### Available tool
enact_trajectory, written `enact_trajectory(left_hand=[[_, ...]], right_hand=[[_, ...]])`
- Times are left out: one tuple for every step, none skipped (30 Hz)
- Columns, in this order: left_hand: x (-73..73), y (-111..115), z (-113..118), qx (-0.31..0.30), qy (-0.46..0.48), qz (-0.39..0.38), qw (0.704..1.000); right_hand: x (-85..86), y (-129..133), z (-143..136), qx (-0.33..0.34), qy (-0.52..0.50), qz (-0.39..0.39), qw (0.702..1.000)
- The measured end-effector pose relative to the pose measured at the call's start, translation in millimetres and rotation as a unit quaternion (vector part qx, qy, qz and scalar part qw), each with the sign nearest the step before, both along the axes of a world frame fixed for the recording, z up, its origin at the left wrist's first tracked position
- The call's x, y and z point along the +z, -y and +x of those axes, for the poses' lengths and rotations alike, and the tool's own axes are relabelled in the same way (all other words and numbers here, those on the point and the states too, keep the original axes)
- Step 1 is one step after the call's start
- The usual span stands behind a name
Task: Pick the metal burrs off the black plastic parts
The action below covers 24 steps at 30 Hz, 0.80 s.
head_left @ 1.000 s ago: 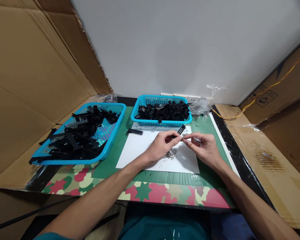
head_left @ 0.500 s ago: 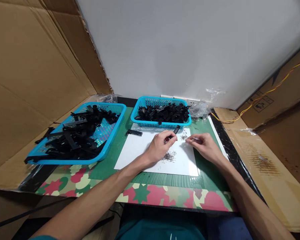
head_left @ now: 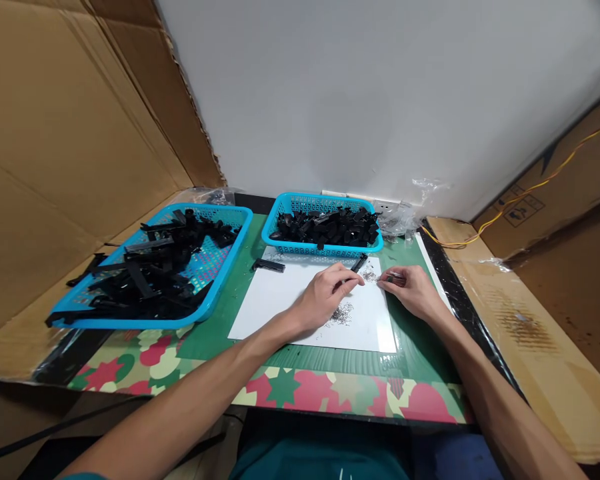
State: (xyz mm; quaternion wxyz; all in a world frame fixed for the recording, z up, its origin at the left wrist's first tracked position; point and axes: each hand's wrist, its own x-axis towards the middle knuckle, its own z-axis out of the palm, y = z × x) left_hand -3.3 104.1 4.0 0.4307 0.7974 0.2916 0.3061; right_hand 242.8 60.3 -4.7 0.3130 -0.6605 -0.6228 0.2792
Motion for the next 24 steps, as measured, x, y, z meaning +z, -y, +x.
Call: enact_trajectory(left_hand=[[0.2,0.2,0.0,0.001,-0.001,0.002,1.0],[0.4,0.5,0.0,0.002,-0.002,0.003,1.0],[0.8,0.7,-0.1,0.003,-0.004,0.003,1.0],[1.3,0.8,-0.1,0.004,-0.006,0.003,1.0],[2.0,1.0,0.0,0.004,-0.009,0.003,1.0],[2.9,1.2,0.0,0.003,-0.014,0.003,1.0],[4.1,1.4,0.2,0.002,-0.018,0.002,1.0],[5.6,1.7,0.5,0.001,-0.023,0.002,1.0],[7.2,2.2,0.8,0.002,-0.026,0.0,1.0],[8.8,2.8,1.3,0.002,-0.025,-0.005,1.0],[10.3,3.5,1.9,0.002,-0.021,-0.011,1.0],[11.6,4.4,2.5,0.0,-0.013,-0.021,1.0],[12.6,5.3,3.1,-0.001,-0.001,-0.032,0.999],[13.0,6.3,3.7,-0.002,0.012,-0.044,0.999],[13.1,7.2,4.3,-0.002,0.025,-0.057,0.998],[12.7,8.0,4.9,0.0,0.038,-0.071,0.997],[12.0,8.8,5.4,0.002,0.051,-0.085,0.995],[11.2,9.4,6.0,0.005,0.062,-0.1,0.993],[10.5,9.9,6.5,0.007,0.072,-0.114,0.991],[10.0,10.3,7.0,0.008,0.078,-0.124,0.989],[9.7,10.6,7.4,0.01,0.082,-0.128,0.988],[9.9,10.8,7.6,0.012,0.082,-0.125,0.989],[10.3,10.9,7.8,0.014,0.077,-0.117,0.99],[10.8,10.8,7.7,0.017,0.07,-0.104,0.992]], right_hand=[[0.7,0.2,1.5,0.01,-0.003,-0.003,1.0],[1.5,0.4,2.8,0.02,-0.008,-0.007,1.0],[2.4,0.7,3.9,0.028,-0.021,-0.009,0.999],[3.4,1.0,4.6,0.035,-0.039,-0.01,0.999],[4.5,1.6,4.5,0.041,-0.062,-0.009,0.997],[5.7,2.3,3.7,0.044,-0.086,-0.005,0.995],[6.9,3.4,2.0,0.045,-0.106,0.004,0.993],[8.1,4.7,-0.6,0.044,-0.123,0.015,0.991],[9.3,6.4,-4.2,0.042,-0.139,0.03,0.989],[10.3,8.2,-8.5,0.039,-0.152,0.046,0.987],[11.2,10.2,-13.4,0.036,-0.167,0.063,0.983],[12.0,12.1,-18.6,0.034,-0.181,0.078,0.98],[12.7,13.9,-23.9,0.033,-0.194,0.09,0.976],[13.3,15.5,-28.9,0.033,-0.203,0.099,0.974],[13.8,17.0,-33.5,0.031,-0.208,0.106,0.972],[14.4,18.2,-37.5,0.028,-0.211,0.112,0.971],[15.1,19.2,-40.7,0.025,-0.213,0.117,0.97],[15.7,20.1,-43.2,0.022,-0.213,0.123,0.969],[16.4,20.8,-45.1,0.019,-0.213,0.129,0.968],[17.0,21.4,-46.4,0.018,-0.211,0.133,0.968],[17.5,21.9,-47.1,0.018,-0.207,0.136,0.969],[18.0,22.2,-47.5,0.018,-0.202,0.138,0.969],[18.4,22.4,-47.4,0.019,-0.197,0.137,0.971],[18.7,22.3,-47.0,0.021,-0.193,0.135,0.972]])
